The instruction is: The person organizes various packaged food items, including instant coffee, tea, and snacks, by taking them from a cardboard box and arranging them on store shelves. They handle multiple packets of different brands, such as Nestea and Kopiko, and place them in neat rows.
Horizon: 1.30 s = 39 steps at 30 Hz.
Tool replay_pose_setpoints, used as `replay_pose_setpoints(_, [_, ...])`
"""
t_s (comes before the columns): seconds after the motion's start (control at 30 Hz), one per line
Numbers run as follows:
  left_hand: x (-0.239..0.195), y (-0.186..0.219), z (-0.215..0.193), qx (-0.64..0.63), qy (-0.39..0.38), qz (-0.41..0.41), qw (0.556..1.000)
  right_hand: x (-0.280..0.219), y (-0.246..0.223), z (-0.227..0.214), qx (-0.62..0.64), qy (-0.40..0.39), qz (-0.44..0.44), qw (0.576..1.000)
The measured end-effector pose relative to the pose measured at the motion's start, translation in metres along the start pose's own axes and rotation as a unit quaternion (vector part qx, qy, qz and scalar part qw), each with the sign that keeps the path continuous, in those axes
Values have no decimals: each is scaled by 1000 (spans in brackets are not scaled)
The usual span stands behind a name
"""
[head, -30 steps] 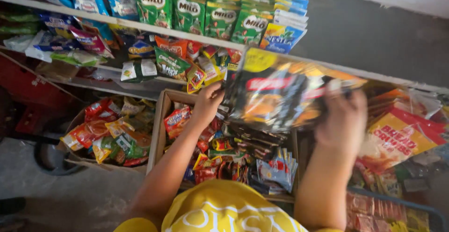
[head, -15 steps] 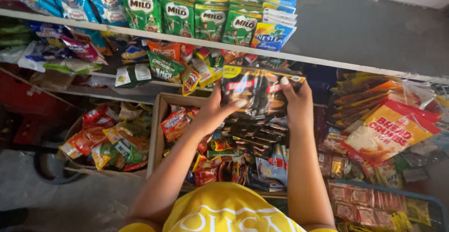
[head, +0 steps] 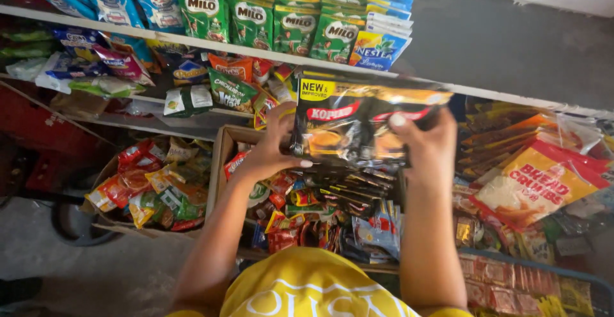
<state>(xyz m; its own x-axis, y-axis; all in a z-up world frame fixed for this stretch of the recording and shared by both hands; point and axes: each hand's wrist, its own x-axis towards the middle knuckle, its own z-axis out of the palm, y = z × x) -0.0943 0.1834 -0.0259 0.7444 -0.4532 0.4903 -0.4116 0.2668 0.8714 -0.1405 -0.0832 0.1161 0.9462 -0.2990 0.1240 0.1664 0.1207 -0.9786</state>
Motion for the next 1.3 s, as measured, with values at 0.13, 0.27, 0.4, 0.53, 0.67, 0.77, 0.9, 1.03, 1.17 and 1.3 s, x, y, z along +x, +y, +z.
replay_pose_setpoints(0.13, [-23, -68, 3, 136, 26, -128, 982, -20, -25, -18, -11, 61, -74, 995])
replay_pose_setpoints(0.27, [9, -97, 2, -68, 138, -184, 971, -32, -42, -30, 105, -29, -158, 981])
replay_pose_setpoints(0.4, [36, -51, 5, 28, 221, -141, 965, -24, -32, -28, 104, -12, -97, 990])
replay_pose_setpoints(0.53, [50, -17, 5, -128, 250, -202, 938, -8, 5, -38, 76, 4, -52, 996])
replay_pose_setpoints(0.67, [49, 7, 12, -150, 227, -219, 937, -5, 19, -32, 67, -28, -31, 997])
replay_pose_setpoints(0.77, [50, 44, 21, -175, 159, -157, 959, -5, 24, -23, 34, -33, -34, 998])
replay_pose_setpoints(0.9, [46, 95, 37, -211, 72, -102, 969, -16, 10, -3, 36, -164, -122, 978])
replay_pose_setpoints(1.03, [40, 108, 45, -142, 79, -89, 983, 2, 72, -35, 14, -122, -74, 990])
replay_pose_setpoints(1.17, [31, 109, 46, -119, 91, -70, 986, 9, 97, -51, 26, -114, -53, 992])
replay_pose_setpoints(1.3, [17, 102, 56, -150, 71, -26, 986, 11, 123, -59, 38, -117, -87, 989])
